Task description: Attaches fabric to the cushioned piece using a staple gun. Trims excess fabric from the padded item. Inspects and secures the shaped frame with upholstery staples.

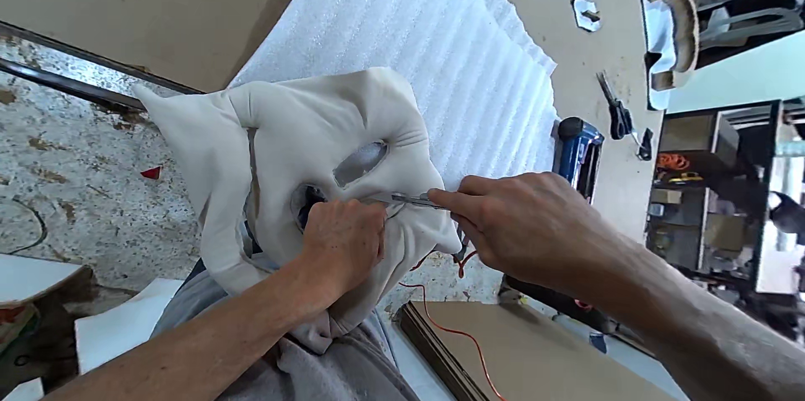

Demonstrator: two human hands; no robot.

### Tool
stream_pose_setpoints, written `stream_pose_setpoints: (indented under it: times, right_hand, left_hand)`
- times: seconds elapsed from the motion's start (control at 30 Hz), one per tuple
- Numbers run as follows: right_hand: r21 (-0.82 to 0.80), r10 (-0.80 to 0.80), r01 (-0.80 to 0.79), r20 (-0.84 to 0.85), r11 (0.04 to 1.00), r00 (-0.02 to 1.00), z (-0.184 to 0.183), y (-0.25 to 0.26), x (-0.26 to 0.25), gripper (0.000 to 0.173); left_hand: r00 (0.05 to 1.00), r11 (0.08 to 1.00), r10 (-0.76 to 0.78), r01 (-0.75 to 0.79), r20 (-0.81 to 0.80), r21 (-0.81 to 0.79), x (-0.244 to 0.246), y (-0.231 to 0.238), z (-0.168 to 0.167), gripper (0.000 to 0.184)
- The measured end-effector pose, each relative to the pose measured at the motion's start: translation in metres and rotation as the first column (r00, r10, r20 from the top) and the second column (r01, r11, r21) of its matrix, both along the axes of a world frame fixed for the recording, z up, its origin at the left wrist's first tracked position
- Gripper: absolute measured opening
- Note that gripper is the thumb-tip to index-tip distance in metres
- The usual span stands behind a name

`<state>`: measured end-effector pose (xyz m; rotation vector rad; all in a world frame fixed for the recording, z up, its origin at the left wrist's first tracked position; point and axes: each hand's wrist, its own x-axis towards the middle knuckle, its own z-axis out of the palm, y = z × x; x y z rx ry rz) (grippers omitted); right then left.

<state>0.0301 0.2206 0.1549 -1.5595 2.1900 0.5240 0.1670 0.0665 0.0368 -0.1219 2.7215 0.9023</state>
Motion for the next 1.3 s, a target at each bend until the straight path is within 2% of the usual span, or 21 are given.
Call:
stream_pose_setpoints:
  times: [0.13, 0.23, 0.3, 0.43, 0.53, 0.7, 0.8, 0.87, 1.03, 1.2, 1.3]
  right_hand:
    - [0.024, -0.037, 0.038, -0.011, 0.999, 0.999, 0.003, -0.001, 0.000, 0.038]
    - [0.014, -0.081, 0.081, -0.004, 0.997, 0.997, 0.001, 0.001, -0.002, 0.037]
    - [0.003, -0.120, 0.120, 0.002, 0.993, 0.993, 0.001, 0.003, -0.002, 0.036]
    - [-0.032, -0.198, 0.199, 0.007, 0.980, 0.980, -0.001, 0.007, 0.001, 0.034]
    - [-0.020, -0.256, 0.256, 0.001, 0.967, 0.967, 0.000, 0.009, 0.002, 0.036]
    - [0.090, -0.362, 0.358, 0.036, 0.929, 0.932, 0.009, 0.003, 0.005, 0.038]
    - [-0.004, -0.395, 0.397, 0.092, 0.918, 0.914, 0.007, 0.005, 0.012, 0.026]
    - [-0.023, -0.421, 0.424, 0.094, 0.905, 0.902, 0.007, 0.003, 0.019, 0.027]
    - [-0.074, -0.508, 0.509, 0.030, 0.858, 0.861, 0.002, -0.004, 0.038, 0.026]
    - [-0.168, -0.536, 0.521, -0.054, 0.837, 0.843, -0.003, -0.005, 0.057, 0.024]
    - [-0.124, -0.545, 0.533, -0.090, 0.837, 0.834, -0.011, -0.011, 0.061, 0.022]
  left_hand:
    - [0.999, 0.999, -0.007, 0.006, -0.039, -0.033, 0.001, 0.001, -0.002, 0.020]
    - [0.945, 0.987, -0.097, 0.051, -0.312, -0.153, 0.000, 0.001, -0.011, 0.014]
    - [0.897, 0.979, -0.157, 0.084, -0.414, -0.188, -0.011, -0.001, -0.014, 0.013]
    - [0.934, 0.973, -0.217, 0.182, -0.283, -0.143, -0.040, -0.001, -0.012, 0.028]
    - [0.946, 0.983, -0.171, 0.144, -0.276, -0.115, -0.049, 0.010, -0.018, 0.032]
    - [0.934, 0.997, -0.077, 0.065, -0.348, -0.045, -0.051, 0.019, -0.027, 0.021]
    - [0.930, 0.998, -0.064, 0.069, -0.362, 0.002, -0.052, 0.017, -0.029, 0.019]
    - [0.929, 0.997, -0.042, 0.063, -0.368, 0.046, -0.051, 0.016, -0.029, 0.016]
    - [0.931, 0.992, -0.024, 0.067, -0.364, 0.104, -0.051, 0.013, -0.026, 0.015]
    - [0.936, 0.993, -0.002, 0.043, -0.351, 0.109, -0.050, 0.014, -0.027, 0.015]
    - [0.931, 0.992, 0.005, 0.042, -0.366, 0.122, -0.050, 0.015, -0.030, 0.016]
